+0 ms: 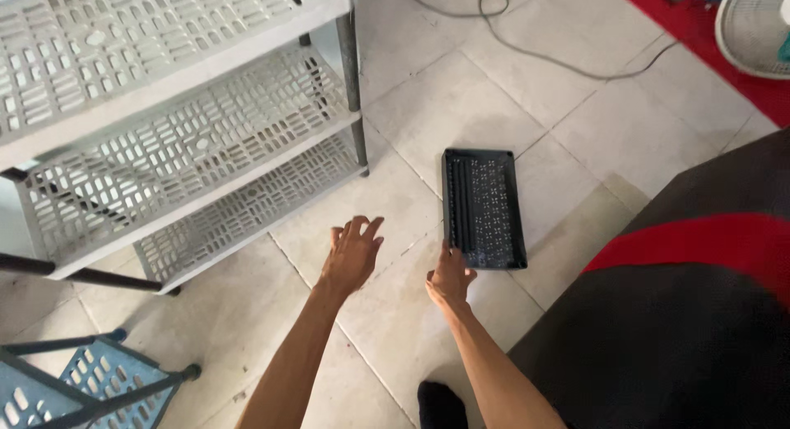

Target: The person sits on the floor assembling a small blue plastic shelving rack. They insert metal leg tubes into the corner sockets of the perforated shelves, press the shelves together, flip and reposition the unit, then begin fitting tubes into a black tray piece on the floor.

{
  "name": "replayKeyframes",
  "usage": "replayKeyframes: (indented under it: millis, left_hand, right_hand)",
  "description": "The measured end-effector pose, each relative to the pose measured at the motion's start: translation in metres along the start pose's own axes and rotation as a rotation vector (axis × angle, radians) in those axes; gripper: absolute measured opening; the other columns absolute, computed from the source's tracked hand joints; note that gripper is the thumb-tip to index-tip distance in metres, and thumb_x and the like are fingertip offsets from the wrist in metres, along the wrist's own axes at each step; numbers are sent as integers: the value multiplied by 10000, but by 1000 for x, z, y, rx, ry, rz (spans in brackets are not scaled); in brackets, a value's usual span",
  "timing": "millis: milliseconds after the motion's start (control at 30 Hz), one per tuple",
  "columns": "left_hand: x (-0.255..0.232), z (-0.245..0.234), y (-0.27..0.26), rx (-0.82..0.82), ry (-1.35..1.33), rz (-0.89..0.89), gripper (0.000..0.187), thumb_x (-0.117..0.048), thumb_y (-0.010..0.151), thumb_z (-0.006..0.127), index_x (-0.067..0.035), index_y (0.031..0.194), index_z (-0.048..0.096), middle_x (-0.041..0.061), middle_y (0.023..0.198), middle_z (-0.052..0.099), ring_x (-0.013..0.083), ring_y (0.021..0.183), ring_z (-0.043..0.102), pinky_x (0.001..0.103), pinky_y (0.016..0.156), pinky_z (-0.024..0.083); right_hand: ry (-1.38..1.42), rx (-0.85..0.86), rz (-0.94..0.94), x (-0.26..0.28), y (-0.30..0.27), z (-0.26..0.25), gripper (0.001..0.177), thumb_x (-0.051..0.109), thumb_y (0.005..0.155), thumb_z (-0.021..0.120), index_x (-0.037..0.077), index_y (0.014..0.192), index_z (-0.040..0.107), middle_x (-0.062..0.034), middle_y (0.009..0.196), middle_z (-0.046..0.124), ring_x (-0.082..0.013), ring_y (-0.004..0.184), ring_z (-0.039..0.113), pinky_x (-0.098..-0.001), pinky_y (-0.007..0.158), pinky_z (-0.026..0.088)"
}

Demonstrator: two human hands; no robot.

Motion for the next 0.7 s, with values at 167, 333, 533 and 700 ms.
replayKeyframes:
  millis: [167,333,533,700]
  left_hand:
    - [13,4,-12,-9,2,-40,394,-220,1002,588,-109,1379,566,140,1262,573,300,1176,571,527,971,388]
    - [29,-2,-40,-18,2,-106,413,-224,992,594,-107,1386,559,146,1252,572,306,1176,579,525,963,396]
    - [63,-8,-92,-33,-49,-262,421,-219,978,615,-143,1388,562,160,1253,578,313,1136,607,529,953,394]
    - [90,0,-142,-123,-112,-452,461,-186,945,636,-160,1397,549,149,1247,597,325,1185,599,554,976,397]
  right_hand:
    - [66,46,-72,29,-12,8,846,173,870,675,139,1593,238,-150,1397,462,-310,1360,443,-671,1065,334]
    - [178,175,-151,69,-41,27,840,161,870,677,138,1578,226,-177,1467,431,-351,1371,431,-657,1086,327]
    - [411,257,-488,118,-80,45,865,88,871,667,98,1591,188,-236,1571,374,-384,1433,403,-443,1177,352]
    - [557,539,-438,141,-120,52,885,79,861,580,214,1621,145,-139,1586,439,-301,1354,535,-410,1119,442]
Point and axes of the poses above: each hand's wrist, its own y-axis towards the middle knuckle, its own z-axis out of the palm, x = y × z, the point moved 4 cm from there along y, towards the middle knuckle
